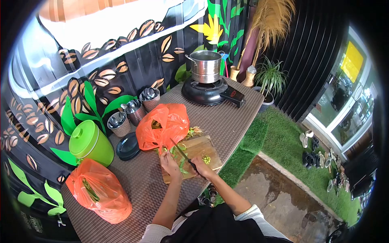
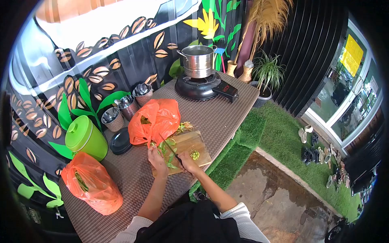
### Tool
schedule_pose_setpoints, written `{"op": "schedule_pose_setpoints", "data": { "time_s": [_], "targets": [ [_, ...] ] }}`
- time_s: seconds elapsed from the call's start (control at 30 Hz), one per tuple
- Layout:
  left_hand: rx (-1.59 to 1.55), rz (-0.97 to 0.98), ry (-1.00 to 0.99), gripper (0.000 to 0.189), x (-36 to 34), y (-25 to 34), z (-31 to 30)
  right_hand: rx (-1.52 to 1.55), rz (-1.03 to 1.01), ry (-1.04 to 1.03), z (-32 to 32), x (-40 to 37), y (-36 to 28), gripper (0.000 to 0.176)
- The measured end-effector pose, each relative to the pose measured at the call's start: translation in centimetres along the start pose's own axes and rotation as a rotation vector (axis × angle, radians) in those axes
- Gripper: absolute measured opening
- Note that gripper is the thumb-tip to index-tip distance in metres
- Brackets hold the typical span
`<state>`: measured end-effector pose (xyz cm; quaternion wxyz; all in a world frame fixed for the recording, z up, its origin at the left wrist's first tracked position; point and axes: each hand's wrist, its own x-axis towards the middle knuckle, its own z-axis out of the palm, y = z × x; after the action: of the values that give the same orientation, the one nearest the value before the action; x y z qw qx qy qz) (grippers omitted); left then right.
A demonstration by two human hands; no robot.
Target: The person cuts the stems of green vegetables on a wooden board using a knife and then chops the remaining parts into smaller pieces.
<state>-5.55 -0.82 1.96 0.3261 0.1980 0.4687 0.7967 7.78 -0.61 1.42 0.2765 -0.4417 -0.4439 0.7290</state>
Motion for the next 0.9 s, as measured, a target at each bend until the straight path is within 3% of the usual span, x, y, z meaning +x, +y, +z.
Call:
{"op": "schedule_pose_setpoints", "data": {
  "time_s": [0.03, 0.07, 0.1, 0.17, 0.2, 0.23, 0.3, 0.33, 0.43, 0.5, 0.57, 0.6, 0.7, 0.77, 0.83, 0.9],
  "targets": [
    [0.070, -0.027, -0.032, 0.015, -0.1, -0.2, 0.0, -0.149, -0.202, 0.193, 0.1, -0.9, -0.2, 0.021],
    [0.140, -0.054, -0.064, 0.016, -0.3, 0.0, 0.2, -0.373, -0.527, 0.311, -0.1, -0.5, 0.2, 0.020],
    [0.140, -0.054, -0.069, 0.016, -0.6, 0.1, 0.7, -0.372, -0.528, 0.316, -0.9, -0.8, 0.7, 0.020],
    [0.307, 0.105, -0.314, 0.019, -1.4, 0.0, 1.7, -0.670, -0.498, 0.477, -1.6, -2.5, 0.7, 0.024],
    [0.521, 0.012, -0.420, 0.023, -1.0, -0.4, 1.3, -0.669, -0.498, 0.484, -1.6, -3.0, 0.5, 0.024],
    [0.521, 0.012, -0.427, 0.023, -1.3, -0.7, 1.4, -0.657, -0.485, 0.515, -1.6, -3.5, 0.5, 0.025],
    [0.657, -0.158, -0.639, 0.024, -1.8, -1.8, 1.2, -0.644, -0.471, 0.547, -1.8, -3.7, 1.1, 0.026],
    [0.616, -0.249, -0.717, 0.023, -2.1, -2.4, 1.1, -0.591, -0.521, 0.569, -1.8, -3.4, 1.7, 0.026],
    [0.597, -0.277, -0.787, 0.023, -2.7, -4.4, 0.3, -0.528, -0.626, 0.604, -1.8, -2.6, 3.7, 0.026],
    [0.528, -0.236, -0.753, 0.024, -2.6, -5.2, 0.1, -0.518, -0.682, 0.620, -1.9, -2.3, 4.2, 0.027],
    [0.630, -0.052, -0.633, 0.025, -2.3, -5.0, -0.1, -0.291, -0.637, 0.478, -2.0, -2.3, 4.0, 0.021],
    [0.584, -0.120, -0.629, 0.026, -2.3, -4.5, -0.1, -0.289, -0.637, 0.479, -2.1, -2.4, 3.5, 0.021],
    [0.578, -0.160, -0.644, 0.026, -2.4, -4.1, -0.1, -0.218, -0.589, 0.617, -2.9, -2.0, 3.0, 0.021],
    [0.529, -0.225, -0.638, 0.027, -2.9, -4.6, -0.1, -0.354, -0.590, 0.854, -3.6, -0.1, 3.2, 0.023],
    [0.479, -0.287, -0.625, 0.029, -3.0, -5.4, -0.3, -0.344, -0.605, 0.854, -3.9, 1.2, 3.3, 0.025],
    [0.607, -0.180, -0.595, 0.030, -3.0, -6.2, -0.3, -0.336, -0.619, 0.853, -3.8, 1.5, 2.5, 0.027]
  ]
}}
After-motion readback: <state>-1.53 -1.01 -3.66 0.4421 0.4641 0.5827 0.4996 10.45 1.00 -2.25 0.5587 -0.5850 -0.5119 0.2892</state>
